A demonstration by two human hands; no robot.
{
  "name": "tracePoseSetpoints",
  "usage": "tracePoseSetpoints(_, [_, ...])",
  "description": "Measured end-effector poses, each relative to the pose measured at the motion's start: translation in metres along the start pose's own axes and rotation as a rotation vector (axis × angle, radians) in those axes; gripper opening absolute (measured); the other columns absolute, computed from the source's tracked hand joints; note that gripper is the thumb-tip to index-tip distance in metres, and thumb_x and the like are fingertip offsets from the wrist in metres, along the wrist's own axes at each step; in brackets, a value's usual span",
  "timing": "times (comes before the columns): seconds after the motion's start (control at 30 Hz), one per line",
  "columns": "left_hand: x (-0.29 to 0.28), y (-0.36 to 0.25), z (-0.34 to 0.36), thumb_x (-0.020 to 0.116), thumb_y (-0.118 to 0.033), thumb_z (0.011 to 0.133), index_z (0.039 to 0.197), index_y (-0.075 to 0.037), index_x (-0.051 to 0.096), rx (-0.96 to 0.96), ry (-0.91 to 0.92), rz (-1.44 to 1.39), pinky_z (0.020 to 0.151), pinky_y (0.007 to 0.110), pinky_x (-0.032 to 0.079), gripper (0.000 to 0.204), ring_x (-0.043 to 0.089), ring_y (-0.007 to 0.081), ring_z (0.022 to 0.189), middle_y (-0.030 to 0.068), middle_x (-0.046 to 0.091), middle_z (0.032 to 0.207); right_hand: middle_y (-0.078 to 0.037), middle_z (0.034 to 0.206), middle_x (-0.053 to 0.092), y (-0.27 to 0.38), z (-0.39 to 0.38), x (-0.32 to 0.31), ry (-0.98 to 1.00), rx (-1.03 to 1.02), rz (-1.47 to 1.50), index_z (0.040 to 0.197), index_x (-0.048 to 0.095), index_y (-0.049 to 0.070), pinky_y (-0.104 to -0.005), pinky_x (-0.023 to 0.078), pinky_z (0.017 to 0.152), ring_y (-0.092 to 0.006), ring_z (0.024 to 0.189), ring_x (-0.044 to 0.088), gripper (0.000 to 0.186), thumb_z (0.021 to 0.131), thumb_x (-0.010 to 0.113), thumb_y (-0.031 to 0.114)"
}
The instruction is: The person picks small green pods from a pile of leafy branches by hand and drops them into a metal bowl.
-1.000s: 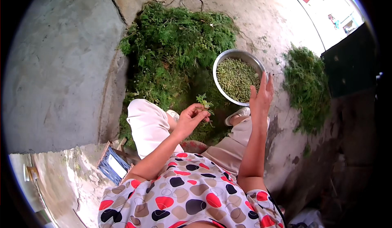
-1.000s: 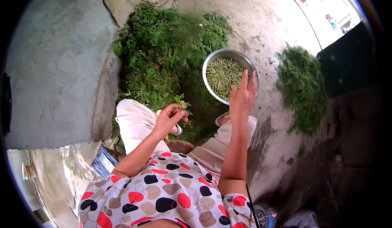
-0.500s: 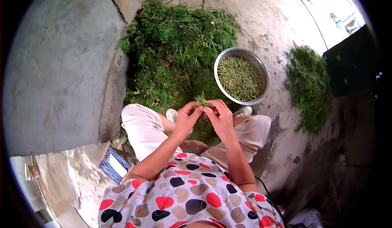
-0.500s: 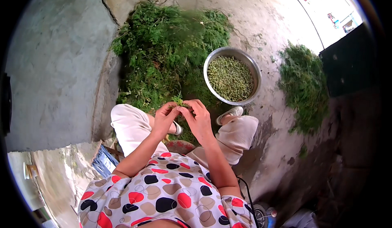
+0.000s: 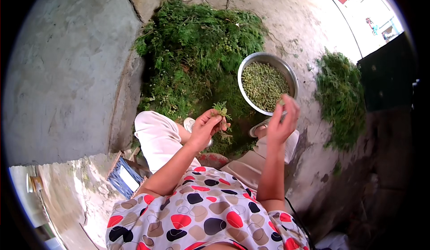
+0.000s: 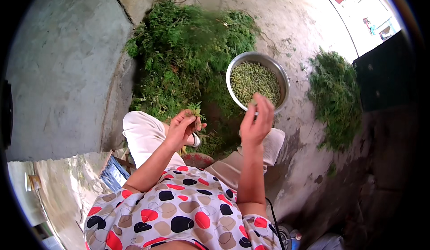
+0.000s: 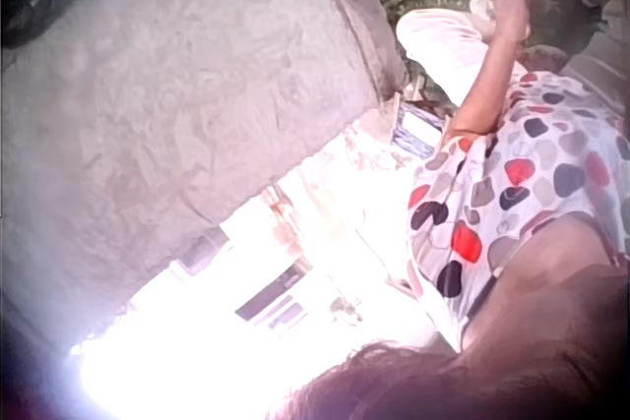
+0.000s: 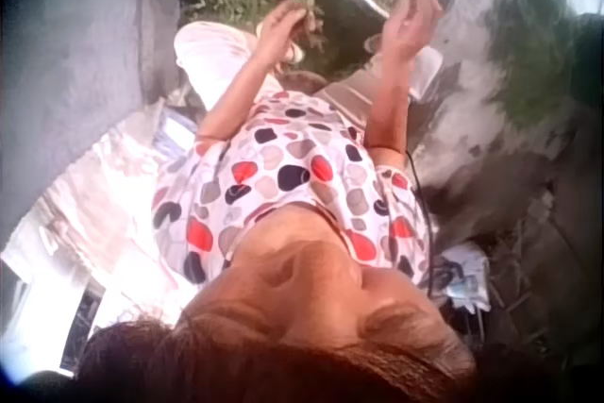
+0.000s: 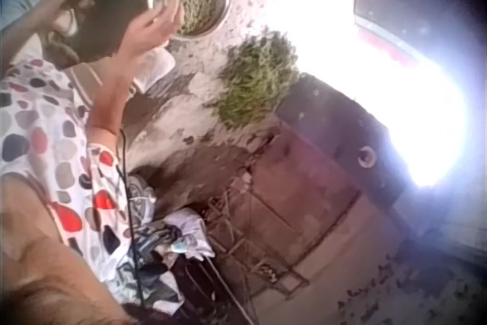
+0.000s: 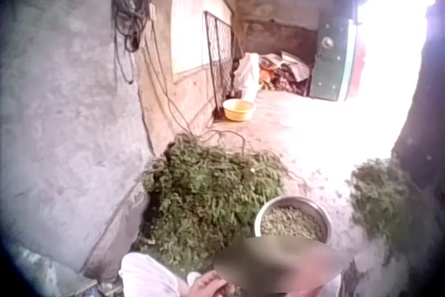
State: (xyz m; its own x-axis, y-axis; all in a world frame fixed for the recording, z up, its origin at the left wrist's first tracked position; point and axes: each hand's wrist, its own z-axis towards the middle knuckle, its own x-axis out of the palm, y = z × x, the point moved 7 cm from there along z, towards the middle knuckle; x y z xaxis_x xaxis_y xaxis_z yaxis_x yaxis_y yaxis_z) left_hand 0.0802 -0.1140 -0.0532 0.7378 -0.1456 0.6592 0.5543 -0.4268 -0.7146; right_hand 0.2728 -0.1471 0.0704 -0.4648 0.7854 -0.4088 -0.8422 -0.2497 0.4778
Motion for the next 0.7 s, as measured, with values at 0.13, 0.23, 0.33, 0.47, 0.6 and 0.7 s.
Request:
tracePoseSetpoints(0.13, [0.009,0.000,-0.002,0.041,-0.005,0.090,0.089,-0.006,0.052,-0.018,0.086,0.015,0.082,0.039,0.049,0.011,0.054,0.0117,0.066,0.0043,0.055,0.080,-0.016,0.108,0.055,-0.019,0.021,0.008,0.144,0.053,-0.258,0.111,0.053,-0.001,-0.0388,0.040,0.087,-0.0318,0.101,0.051,0.030,0.082,0.053,0.004])
tracePoseSetpoints(0.23, [0.010,0.002,-0.003,0.044,-0.006,0.089,0.091,-0.005,0.053,-0.008,0.084,0.078,0.077,0.033,0.050,0.009,0.053,0.0104,0.066,0.0034,0.055,0.079,-0.014,0.097,0.058,-0.025,-0.008,0.034,0.473,0.400,0.186,0.101,0.058,0.001,-0.0334,0.044,0.075,-0.0254,0.086,0.056,0.021,0.083,0.055,0.011])
tracePoseSetpoints(0.33, [0.013,0.002,-0.002,0.049,-0.006,0.088,0.087,-0.003,0.053,0.038,0.094,0.344,0.061,0.020,0.043,0.005,0.052,0.0071,0.064,0.0004,0.055,0.074,-0.007,0.080,0.058,0.010,-0.047,0.063,0.728,0.484,0.528,0.094,0.062,0.001,-0.0228,0.042,0.057,-0.0113,0.067,0.053,0.018,0.079,0.061,0.011])
tracePoseSetpoints(0.47, [0.005,0.005,0.001,0.050,-0.006,0.086,0.081,-0.004,0.053,0.050,0.068,0.396,0.060,0.020,0.042,0.006,0.052,0.0062,0.064,0.0007,0.056,0.075,-0.005,0.079,0.056,0.010,-0.069,0.075,0.710,0.558,0.621,0.092,0.061,0.001,-0.0219,0.041,0.057,-0.0086,0.067,0.051,0.015,0.080,0.060,0.010])
tracePoseSetpoints(0.6, [-0.005,0.009,0.003,0.050,-0.009,0.086,0.082,-0.007,0.052,-0.097,-0.017,0.176,0.064,0.022,0.045,0.006,0.054,0.0096,0.067,0.0012,0.057,0.075,-0.004,0.082,0.057,0.002,-0.075,0.078,0.639,0.790,0.915,0.096,0.058,0.000,-0.0211,0.042,0.061,-0.0079,0.070,0.052,0.015,0.085,0.053,0.009])
tracePoseSetpoints(0.7, [-0.004,0.011,0.004,0.049,-0.011,0.087,0.083,-0.007,0.052,-0.189,-0.015,-0.181,0.071,0.026,0.047,0.007,0.054,0.0112,0.066,0.0018,0.057,0.075,-0.005,0.089,0.058,-0.018,-0.047,0.057,0.414,0.757,0.769,0.104,0.056,0.000,-0.0208,0.043,0.065,-0.0095,0.076,0.055,0.019,0.089,0.048,0.008])
